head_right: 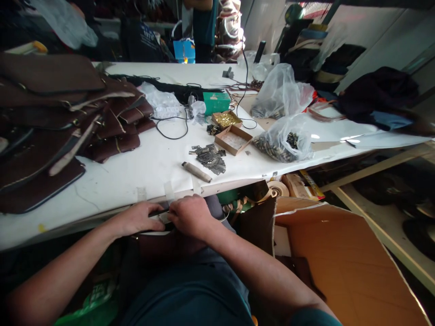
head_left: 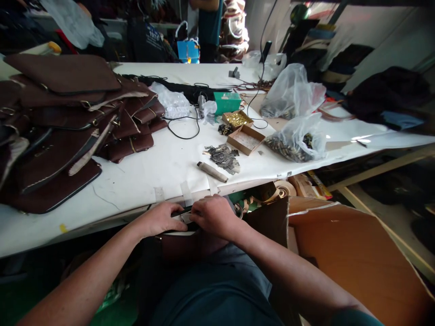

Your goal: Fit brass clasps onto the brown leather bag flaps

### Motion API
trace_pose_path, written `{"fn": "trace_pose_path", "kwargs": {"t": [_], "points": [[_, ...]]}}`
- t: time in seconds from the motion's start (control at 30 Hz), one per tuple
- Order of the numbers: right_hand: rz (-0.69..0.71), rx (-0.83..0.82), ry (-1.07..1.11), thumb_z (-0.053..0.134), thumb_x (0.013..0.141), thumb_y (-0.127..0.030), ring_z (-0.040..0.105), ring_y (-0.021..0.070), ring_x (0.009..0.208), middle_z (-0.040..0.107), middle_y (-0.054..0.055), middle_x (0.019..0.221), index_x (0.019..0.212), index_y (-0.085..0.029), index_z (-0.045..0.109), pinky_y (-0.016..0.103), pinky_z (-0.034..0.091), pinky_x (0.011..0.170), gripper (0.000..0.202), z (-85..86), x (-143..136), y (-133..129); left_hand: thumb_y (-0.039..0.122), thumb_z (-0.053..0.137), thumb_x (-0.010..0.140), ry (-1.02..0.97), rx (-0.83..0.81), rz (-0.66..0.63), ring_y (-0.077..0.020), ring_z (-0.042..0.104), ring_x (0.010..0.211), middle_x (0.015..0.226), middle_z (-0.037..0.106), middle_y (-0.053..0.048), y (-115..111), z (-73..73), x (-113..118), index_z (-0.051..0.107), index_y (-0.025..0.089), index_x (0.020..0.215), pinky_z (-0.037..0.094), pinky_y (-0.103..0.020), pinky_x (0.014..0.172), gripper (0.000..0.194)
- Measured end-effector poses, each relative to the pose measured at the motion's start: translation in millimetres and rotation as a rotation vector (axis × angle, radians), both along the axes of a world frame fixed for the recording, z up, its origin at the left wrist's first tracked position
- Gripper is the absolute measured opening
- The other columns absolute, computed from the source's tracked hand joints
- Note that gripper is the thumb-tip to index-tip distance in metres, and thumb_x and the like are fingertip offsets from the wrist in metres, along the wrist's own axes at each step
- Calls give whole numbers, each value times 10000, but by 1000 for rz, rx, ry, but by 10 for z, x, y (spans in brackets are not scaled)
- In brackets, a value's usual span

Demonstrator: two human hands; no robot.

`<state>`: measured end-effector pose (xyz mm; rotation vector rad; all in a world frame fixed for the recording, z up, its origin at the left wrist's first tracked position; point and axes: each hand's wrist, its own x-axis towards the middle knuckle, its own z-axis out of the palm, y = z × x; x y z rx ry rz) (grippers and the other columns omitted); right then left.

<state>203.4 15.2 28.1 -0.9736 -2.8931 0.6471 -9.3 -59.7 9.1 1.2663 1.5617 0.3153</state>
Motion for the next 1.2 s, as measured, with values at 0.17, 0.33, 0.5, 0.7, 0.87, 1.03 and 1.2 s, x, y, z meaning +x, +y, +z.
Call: {"fn": "trace_pose_path", "kwargs": {"t": [0.17,0.33,0.5,0.7,0.87,1.03,1.2], "points": [[-23,39,-32,710,966,-436,709,266,868,812,79,915,952,-260,832,368,449,844,215,-78,-47,-38,536,814,730,-26,23,-7,-302,718,910,960,802,-25,-22,-18,14,804,171,1033,481,-328,763,475],[-25,78,-12,695,950,-388,711,260,844,814,78,903,892,-245,808,371,445,819,192,-137,-33,-73,672,751,803,39,42,35,-256,668,776,800,739,-19,-63,-41,68,781,164,920,399,-301,629,522],[-41,73,14,687,958,-389,716,257,864,817,76,913,908,-251,803,366,446,832,187,-142,2,-80,716,707,835,84,109,19,-271,672,822,843,751,-32,-77,-19,106,788,165,935,414,-305,659,566],[-94,9,-13,670,965,-417,739,265,855,831,65,922,995,-284,830,345,445,771,211,-48,110,-81,580,687,875,118,209,17,-272,690,855,852,767,-26,-89,76,199,798,188,970,462,-310,730,418],[-223,-24,-71,660,962,-453,768,273,877,835,53,937,1060,-290,793,316,447,722,232,-12,142,-115,436,664,902,259,263,-20,-231,690,788,792,752,-17,-105,126,305,768,203,893,442,-293,699,256],[-200,27,-28,675,964,-415,785,296,939,837,77,1012,1343,-273,683,322,477,769,405,-2,190,-133,373,600,955,353,320,-90,-227,736,830,879,795,-34,-143,174,395,762,212,942,454,-291,703,229],[-134,12,-4,647,964,-313,795,303,981,838,80,1002,1002,-235,766,313,495,781,148,-112,163,-73,355,633,904,566,365,-123,-255,758,854,912,811,-64,-131,256,449,771,225,906,508,-318,723,190]]}}
